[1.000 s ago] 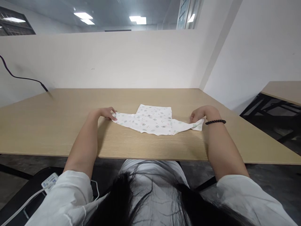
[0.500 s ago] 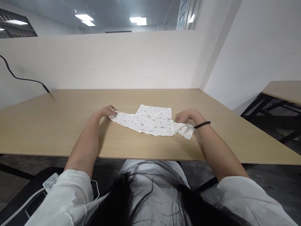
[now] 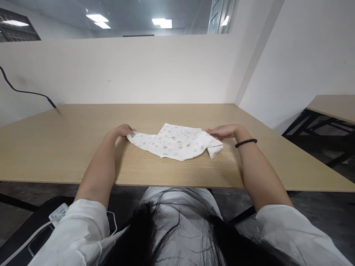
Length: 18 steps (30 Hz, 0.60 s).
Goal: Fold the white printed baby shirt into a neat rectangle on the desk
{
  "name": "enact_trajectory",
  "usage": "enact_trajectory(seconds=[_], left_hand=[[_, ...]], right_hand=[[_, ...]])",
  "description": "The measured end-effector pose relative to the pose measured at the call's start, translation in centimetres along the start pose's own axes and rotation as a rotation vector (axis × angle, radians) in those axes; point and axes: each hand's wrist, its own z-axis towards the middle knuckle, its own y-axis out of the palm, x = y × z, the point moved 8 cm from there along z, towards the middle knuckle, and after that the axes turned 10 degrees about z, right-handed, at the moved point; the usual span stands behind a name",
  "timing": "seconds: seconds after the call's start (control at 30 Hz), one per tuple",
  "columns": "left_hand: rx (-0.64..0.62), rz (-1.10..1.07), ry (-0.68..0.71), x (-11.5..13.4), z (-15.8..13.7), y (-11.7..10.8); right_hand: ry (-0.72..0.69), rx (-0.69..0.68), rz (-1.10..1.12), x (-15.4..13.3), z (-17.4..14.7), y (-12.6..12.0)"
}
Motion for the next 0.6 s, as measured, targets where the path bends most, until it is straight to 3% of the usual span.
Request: enact_trajectory(seconds=[0.2,0.27,0.37,0.5,0.53,0.6], left_hand=[[0.015,0.103,-0.088,-1.2,-0.4,-0.3],[-0.007,0.114,-0.102,-1.3,-0.8,-0.2],[-0.046,0.103,-0.104,-1.3,-1.2,0.0],[-0.114,0.053,-0.073,-0.7,-1.3,0.7],[-0.129,0.039,-0.064,-0.6,-1.3,0.9],[-0.134,0.013,-0.041,-0.3,-1.2,1.0]], right_hand=[[0.106,-0.367,-0.092,1.6,-0.2,2.0],[0.129,-0.376,-0.164,1.8,0.1,2.2],[0.042,-0.161,-0.271,0.7,1.1,0.7],[-0.205,0.415,-0.397,-2.0,1.0,-3.5],[-0.210,0.478,-0.417,-2.0,0.9,-4.0],[-0.154,0.450,-0.433,-0.9,1.1,-4.1]])
